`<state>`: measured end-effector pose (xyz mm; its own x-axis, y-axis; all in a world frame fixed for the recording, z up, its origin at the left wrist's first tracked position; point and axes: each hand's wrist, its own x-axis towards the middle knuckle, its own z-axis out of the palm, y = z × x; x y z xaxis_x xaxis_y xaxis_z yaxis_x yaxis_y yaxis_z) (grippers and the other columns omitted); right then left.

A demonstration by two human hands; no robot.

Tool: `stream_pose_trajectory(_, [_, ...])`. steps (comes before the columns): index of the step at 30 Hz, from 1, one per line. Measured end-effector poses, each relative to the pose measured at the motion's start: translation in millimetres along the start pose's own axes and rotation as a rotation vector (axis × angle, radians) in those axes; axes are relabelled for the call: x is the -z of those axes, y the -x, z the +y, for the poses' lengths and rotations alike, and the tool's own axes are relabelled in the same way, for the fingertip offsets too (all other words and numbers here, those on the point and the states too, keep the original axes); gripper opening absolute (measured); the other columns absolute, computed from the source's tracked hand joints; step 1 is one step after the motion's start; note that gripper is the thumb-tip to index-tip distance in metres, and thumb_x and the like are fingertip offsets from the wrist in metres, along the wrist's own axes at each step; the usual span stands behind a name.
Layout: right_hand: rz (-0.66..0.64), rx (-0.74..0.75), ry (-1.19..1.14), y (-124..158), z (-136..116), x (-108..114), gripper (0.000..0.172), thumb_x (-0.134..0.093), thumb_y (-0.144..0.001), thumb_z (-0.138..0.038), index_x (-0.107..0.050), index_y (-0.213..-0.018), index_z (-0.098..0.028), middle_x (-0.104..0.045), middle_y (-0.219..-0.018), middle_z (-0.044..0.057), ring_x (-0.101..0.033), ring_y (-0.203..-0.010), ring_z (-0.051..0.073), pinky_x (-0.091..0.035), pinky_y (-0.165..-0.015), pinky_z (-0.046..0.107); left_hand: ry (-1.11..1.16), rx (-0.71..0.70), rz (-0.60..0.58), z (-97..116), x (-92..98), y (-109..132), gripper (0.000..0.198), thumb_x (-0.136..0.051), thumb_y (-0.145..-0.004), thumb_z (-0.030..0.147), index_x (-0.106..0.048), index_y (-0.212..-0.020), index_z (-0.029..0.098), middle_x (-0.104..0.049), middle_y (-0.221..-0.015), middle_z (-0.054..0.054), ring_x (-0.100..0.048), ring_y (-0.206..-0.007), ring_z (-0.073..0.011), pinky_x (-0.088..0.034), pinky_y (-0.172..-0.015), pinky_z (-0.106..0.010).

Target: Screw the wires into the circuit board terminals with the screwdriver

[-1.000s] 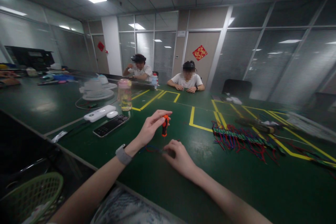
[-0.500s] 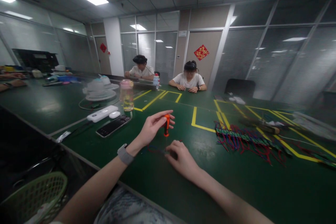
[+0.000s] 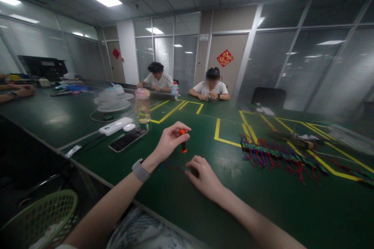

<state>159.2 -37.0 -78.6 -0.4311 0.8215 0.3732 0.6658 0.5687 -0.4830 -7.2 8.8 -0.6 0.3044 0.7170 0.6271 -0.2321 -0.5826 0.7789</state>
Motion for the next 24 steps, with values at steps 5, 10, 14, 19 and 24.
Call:
stream_pose_trajectory(5, [-0.001,0.003,0.004,0.2,-2.0,0.9,0.012,-0.056,-0.086,-0.020,-0.065,-0.093,-0.017,-0.057,-0.088,0.006,-0.054,-0.083,0.020,-0.044,-0.078,0.033,0.124,0.029,-0.059,1.1,-0.9,-0.5,0.033,-0.051,-0.089,0.036,-0.065,-0.113,0.018,-0.058,-0.115,-0.010,-0.059,-0.102,-0.0205,-0.050,-0.082,-0.031])
stream_pose_trajectory(10, [0.010,0.004,-0.006,0.2,-2.2,1.1,0.013,-0.055,-0.086,-0.020,-0.066,-0.093,-0.018,-0.058,-0.087,0.006,-0.055,-0.083,0.019,-0.045,-0.079,0.033,0.064,0.060,-0.004,0.7,-0.2,-0.6,0.033,-0.065,-0.080,0.032,-0.066,-0.108,0.017,-0.062,-0.094,-0.006,-0.060,-0.078,-0.0135,-0.051,-0.073,-0.028])
stream_pose_trajectory(14, [0.013,0.018,-0.018,0.0,-0.9,0.8,0.012,-0.055,-0.086,-0.020,-0.066,-0.091,-0.017,-0.058,-0.087,0.006,-0.055,-0.082,0.018,-0.045,-0.078,0.033,0.024,0.011,-0.016,0.4,0.3,-0.6,0.029,-0.062,-0.082,0.034,-0.069,-0.106,0.020,-0.057,-0.110,-0.008,-0.058,-0.091,-0.0150,-0.050,-0.078,-0.026])
stream_pose_trajectory(19, [0.024,0.012,-0.020,-0.3,0.0,1.0,0.011,-0.057,-0.085,-0.018,-0.066,-0.090,-0.016,-0.059,-0.086,0.006,-0.055,-0.081,0.018,-0.045,-0.077,0.033,0.147,0.084,-0.056,0.7,-0.8,-0.7,0.039,-0.059,-0.084,0.034,-0.061,-0.119,0.017,-0.063,-0.102,-0.009,-0.062,-0.085,-0.0168,-0.053,-0.076,-0.032])
stream_pose_trajectory(24, [0.033,0.012,-0.023,-0.7,-1.1,1.8,0.010,-0.059,-0.082,-0.016,-0.066,-0.090,-0.017,-0.060,-0.087,0.005,-0.056,-0.082,0.018,-0.045,-0.078,0.033,-0.032,-0.006,-0.009,1.6,0.4,-0.5,0.028,-0.064,-0.080,0.033,-0.070,-0.103,0.019,-0.056,-0.111,-0.008,-0.058,-0.092,-0.0149,-0.050,-0.076,-0.024])
